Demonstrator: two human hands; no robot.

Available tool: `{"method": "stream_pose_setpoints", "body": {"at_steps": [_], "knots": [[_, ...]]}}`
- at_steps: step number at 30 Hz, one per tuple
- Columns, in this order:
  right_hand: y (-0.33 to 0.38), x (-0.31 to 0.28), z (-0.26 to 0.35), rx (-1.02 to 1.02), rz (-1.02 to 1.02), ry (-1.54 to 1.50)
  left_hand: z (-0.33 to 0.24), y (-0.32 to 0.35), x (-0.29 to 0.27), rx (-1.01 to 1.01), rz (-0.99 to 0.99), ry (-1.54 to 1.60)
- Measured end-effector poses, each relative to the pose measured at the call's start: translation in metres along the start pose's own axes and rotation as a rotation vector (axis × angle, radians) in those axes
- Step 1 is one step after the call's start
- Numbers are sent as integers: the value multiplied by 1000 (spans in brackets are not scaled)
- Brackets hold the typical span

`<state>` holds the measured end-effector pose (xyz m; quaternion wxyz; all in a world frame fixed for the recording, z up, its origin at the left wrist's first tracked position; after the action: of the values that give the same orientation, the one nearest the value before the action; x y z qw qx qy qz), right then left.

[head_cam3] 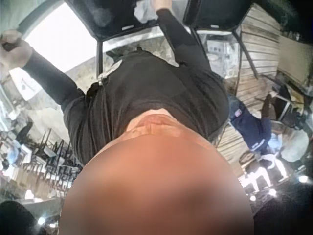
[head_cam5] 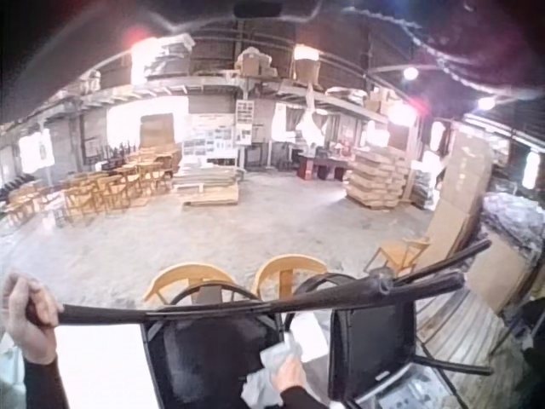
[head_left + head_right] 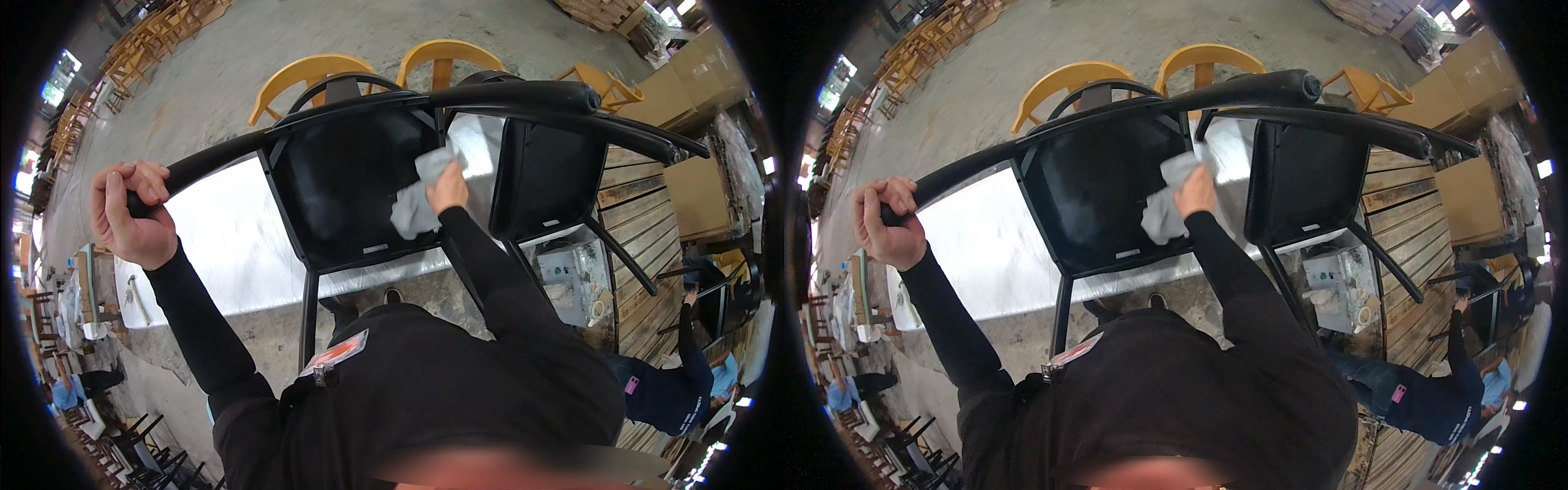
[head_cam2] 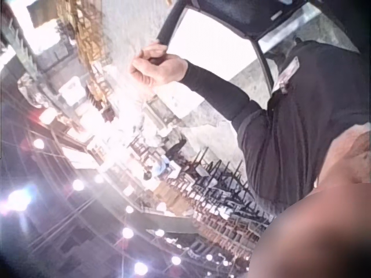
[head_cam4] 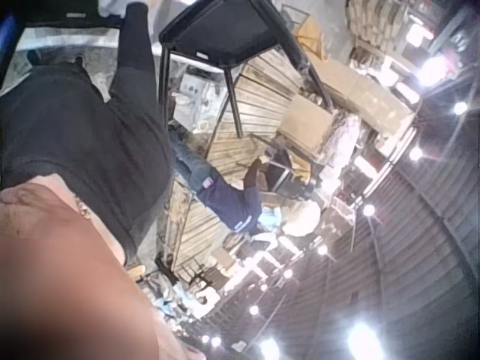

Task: The person wipes a black chair with a cloth, cleaning the seat, backrest, and armrests. They then use a small tool to scrape or mark the chair surface before placing the chair upright among other chairs.

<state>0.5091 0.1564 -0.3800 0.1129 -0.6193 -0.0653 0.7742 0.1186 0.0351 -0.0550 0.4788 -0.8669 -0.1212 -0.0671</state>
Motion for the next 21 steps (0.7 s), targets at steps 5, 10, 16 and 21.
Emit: {"method": "stream_pose_setpoints", "body": {"at_steps": [5,10,16,21], "knots": [[62,-4,-30,102,462,27,1,2,2,4,-37,6],[-57,-28,15,105,99,-13,3,3,2,23,-46,36],[-61,-11,22,114,-59,28,3,-1,1,78,43,-49],[44,6,-24,153,352,181,4,1,2,63,-24,-22]]}}
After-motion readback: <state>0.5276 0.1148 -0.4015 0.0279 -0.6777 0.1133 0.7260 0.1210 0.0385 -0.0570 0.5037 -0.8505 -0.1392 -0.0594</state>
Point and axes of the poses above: each hand's wrist, its own y-axis away from the middle knuckle, its own x-axis out of the palm, z = x × y, the point moved 2 cm from there along -y, towards the middle knuckle, and after that the axes turned 12 degrees about y, right-handed, at the moved point
